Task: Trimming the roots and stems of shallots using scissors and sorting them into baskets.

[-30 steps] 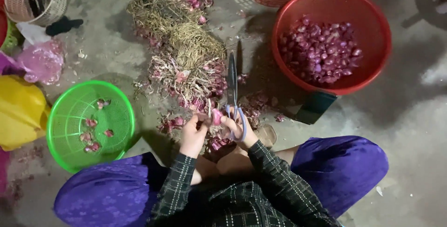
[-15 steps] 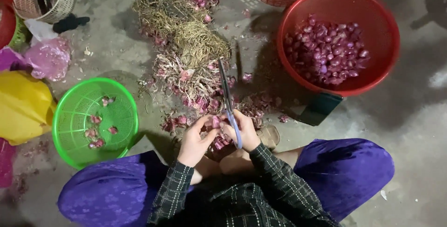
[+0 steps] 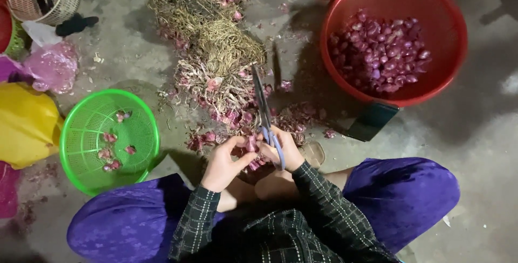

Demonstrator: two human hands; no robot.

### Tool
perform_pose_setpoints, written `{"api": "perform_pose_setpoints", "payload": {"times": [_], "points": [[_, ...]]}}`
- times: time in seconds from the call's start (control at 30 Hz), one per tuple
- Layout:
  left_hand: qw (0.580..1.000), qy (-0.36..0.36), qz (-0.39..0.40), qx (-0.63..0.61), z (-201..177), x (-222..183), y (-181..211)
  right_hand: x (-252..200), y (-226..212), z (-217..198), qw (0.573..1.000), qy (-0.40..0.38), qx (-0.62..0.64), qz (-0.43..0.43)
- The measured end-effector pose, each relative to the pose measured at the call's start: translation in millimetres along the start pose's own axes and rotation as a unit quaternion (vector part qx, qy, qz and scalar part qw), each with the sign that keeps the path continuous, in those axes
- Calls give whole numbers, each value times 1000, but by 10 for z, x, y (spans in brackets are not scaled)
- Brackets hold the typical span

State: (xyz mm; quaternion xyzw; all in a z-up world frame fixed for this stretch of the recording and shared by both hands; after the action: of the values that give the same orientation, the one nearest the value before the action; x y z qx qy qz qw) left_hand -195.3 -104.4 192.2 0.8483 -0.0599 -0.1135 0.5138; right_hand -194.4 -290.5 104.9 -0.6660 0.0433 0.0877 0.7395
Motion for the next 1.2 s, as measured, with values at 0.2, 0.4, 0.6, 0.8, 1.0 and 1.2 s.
{"api": "perform_pose_setpoints", "payload": {"times": [0.2,0.4,0.6,0.8,1.0,1.2], "points": [[999,6,1,54,-14,4,136,62,-114,-12,994,-4,-102,-41],[993,2,-5,115,44,-59,160,-49,-108,-21,972,-7,-222,-79],[996,3,-61,70,-2,-11,45,-26,-249,-15,995,-11,-85,-46],[980,-7,-54,191,89,-6,69,-85,-333,15,978,-18,-196,-72],[994,0,-68,82,54,-13,36,-52,-162,22,984,-2,-171,-58],[994,25,-67,82,57,24,52,-78,-446,35,988,-22,-140,-65]]}}
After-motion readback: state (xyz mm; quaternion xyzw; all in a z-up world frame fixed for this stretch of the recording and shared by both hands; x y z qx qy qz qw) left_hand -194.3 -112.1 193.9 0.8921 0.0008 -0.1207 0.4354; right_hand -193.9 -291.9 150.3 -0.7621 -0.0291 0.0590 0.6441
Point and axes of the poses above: each hand's wrist, its own x-axis towards the middle knuckle, its own z-axis out of the palm, y = z × x, the point moved 1 cm from there along x, towards the middle knuckle, and after that the axes turned 6 degrees about -x, right-handed, at the moved point
